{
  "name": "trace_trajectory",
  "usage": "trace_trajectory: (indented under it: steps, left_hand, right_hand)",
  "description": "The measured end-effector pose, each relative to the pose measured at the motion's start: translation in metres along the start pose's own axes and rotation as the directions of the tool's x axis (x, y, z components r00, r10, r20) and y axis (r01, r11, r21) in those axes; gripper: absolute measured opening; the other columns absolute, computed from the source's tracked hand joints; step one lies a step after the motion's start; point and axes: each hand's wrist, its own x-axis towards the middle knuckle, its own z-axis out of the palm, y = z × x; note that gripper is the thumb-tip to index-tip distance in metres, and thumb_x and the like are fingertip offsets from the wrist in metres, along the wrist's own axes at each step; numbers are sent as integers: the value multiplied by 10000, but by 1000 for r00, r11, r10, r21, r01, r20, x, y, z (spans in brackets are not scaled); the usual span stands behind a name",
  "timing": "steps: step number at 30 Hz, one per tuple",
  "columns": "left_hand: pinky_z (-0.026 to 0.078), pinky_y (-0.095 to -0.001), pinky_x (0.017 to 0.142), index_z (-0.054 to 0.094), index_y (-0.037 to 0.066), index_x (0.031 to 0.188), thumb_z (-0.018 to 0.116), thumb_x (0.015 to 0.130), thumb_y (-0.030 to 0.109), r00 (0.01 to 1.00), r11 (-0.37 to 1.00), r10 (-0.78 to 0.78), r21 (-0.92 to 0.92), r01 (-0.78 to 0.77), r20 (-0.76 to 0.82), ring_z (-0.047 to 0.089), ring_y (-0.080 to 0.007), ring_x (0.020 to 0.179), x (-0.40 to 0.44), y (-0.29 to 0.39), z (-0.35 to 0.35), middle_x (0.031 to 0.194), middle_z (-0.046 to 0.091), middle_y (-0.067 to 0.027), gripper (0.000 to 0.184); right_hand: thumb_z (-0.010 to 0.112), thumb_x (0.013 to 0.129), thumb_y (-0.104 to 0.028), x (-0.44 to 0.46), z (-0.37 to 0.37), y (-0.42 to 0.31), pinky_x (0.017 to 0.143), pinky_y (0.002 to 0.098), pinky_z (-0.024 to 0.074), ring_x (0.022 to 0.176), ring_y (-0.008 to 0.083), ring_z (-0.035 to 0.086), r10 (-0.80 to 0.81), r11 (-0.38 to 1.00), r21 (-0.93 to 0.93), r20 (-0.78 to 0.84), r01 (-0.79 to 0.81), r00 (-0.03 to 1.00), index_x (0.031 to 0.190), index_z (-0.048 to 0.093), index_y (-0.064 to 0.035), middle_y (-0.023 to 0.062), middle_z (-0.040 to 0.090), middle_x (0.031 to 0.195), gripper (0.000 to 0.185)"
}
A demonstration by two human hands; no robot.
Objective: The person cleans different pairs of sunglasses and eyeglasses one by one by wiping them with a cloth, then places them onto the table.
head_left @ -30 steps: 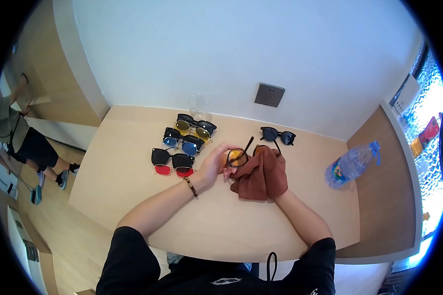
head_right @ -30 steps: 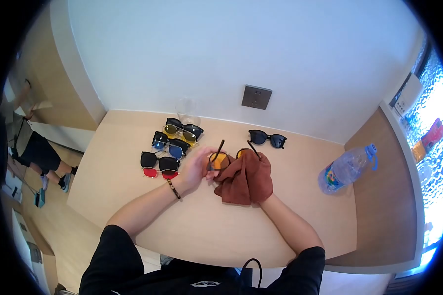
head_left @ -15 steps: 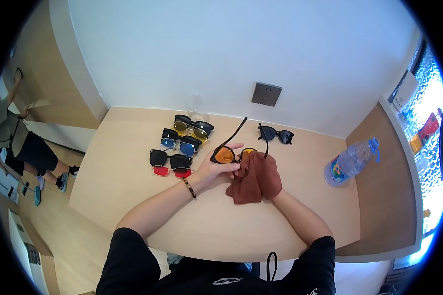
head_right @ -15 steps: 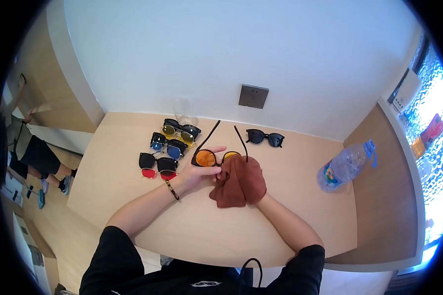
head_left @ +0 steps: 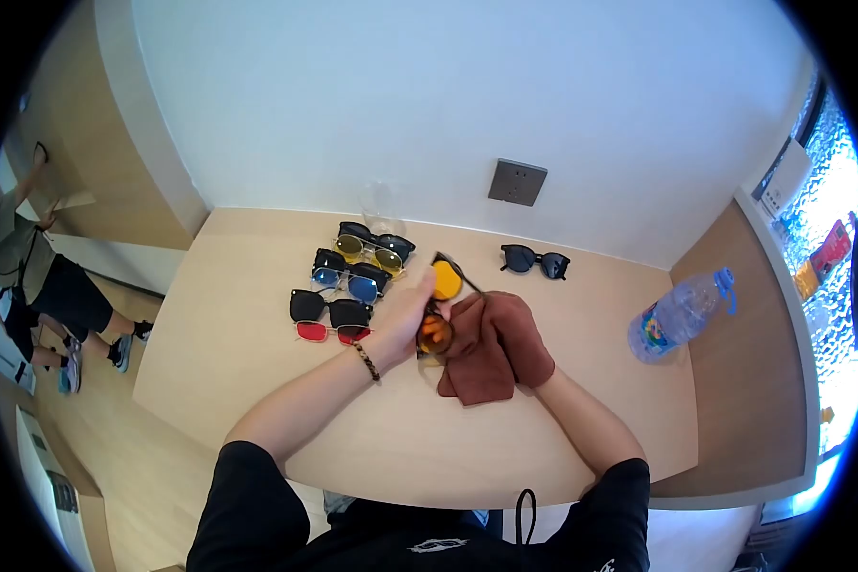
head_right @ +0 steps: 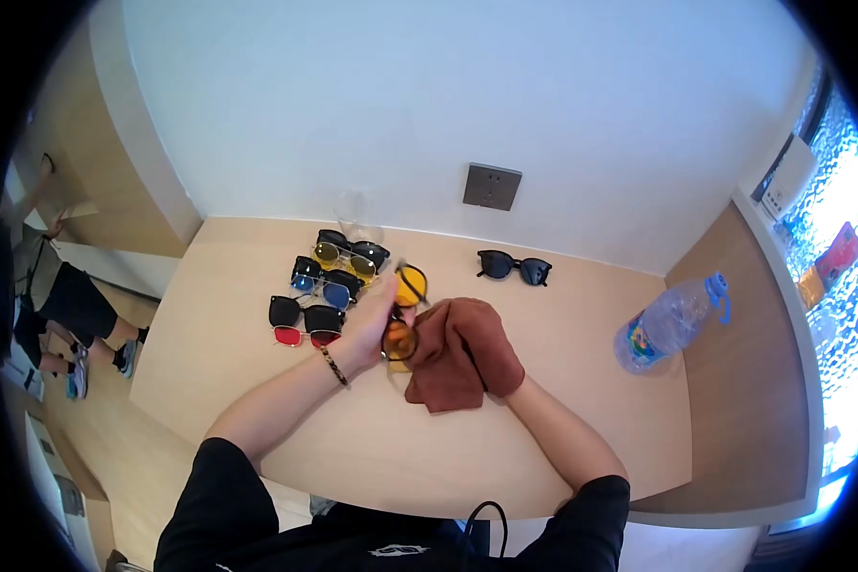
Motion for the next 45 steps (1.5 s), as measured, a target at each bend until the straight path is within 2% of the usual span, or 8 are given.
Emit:
trace_trajectory:
  steps: [7,10,11,12,16,31,39,45]
  left_hand:
    - [448,-220,493,722,40,753,649,1035,387,988,901,-52,433,-17,147,575,-77,525,-4,-11,13,684,687,-28,453]
    - [449,-223,498,732,29,779,647,1031,412,986,878,-51,477,-33,161,564,-78,514,3,-13,9,672,676,-21,467]
    - [460,-226,518,736,24,803,626,1040,422,983,854,-56,518,-42,173,563,-85,512,4,-13,8,672,674,-18,476]
    - [460,-226,518,736,24,803,626,1040,422,984,854,-52,518,-46,173,563,-85,512,5,-12,6,672,674,-18,476]
    - [511,-257,673,733,19,940,479,1084,461,973,963,58,246,-114,224,634,-112,733,7,-18,1,820,696,-45,530]
    - [572,-330,770,485,3,1476,420,1030,549,945,989,114,56,-137,305,675,-186,967,1,-19,-3,1183,693,-139,708]
    - [548,-306,900,403,45,1507,732,927,85,879,871,337,243,-427,337,630,-136,1056,-4,-23,4,1278,631,-111,667]
    - [483,-341,1044,504,42,1424,729,959,122,875,770,406,417,-483,264,608,-212,1202,-7,-26,15,1313,632,-127,523]
  right_hand:
    - [699,933,-223,-9,17,-11,788,269,513,857,105,595,212,973,-68,-134,-223,968,964,665,6,46,671,970,234]
    - [722,934,-229,-6,8,15,771,255,508,869,82,604,33,995,-85,-133,-45,991,1021,662,10,26,681,1005,261]
    - [715,931,-209,-5,2,17,759,282,505,851,125,617,-150,885,-450,-36,118,988,1021,647,11,48,682,991,248]
    - [708,927,-189,-4,-4,18,746,310,501,834,168,630,-282,624,-729,124,280,951,1021,632,13,70,683,977,236]
    - [645,886,-104,-5,-20,15,730,471,468,832,413,547,-374,541,-781,109,312,921,919,575,-1,189,604,892,129]
    - [679,817,-128,-3,-14,16,716,482,449,775,384,559,-612,199,-949,73,244,787,828,574,-45,154,650,870,134]
    - [556,977,-231,-5,-11,21,703,436,491,774,367,608,-261,694,-711,-99,115,960,929,604,-5,179,673,887,236]
    - [544,1011,-241,-9,-8,25,767,371,522,801,263,639,-77,823,-567,-87,14,993,1036,653,-17,143,693,922,250]
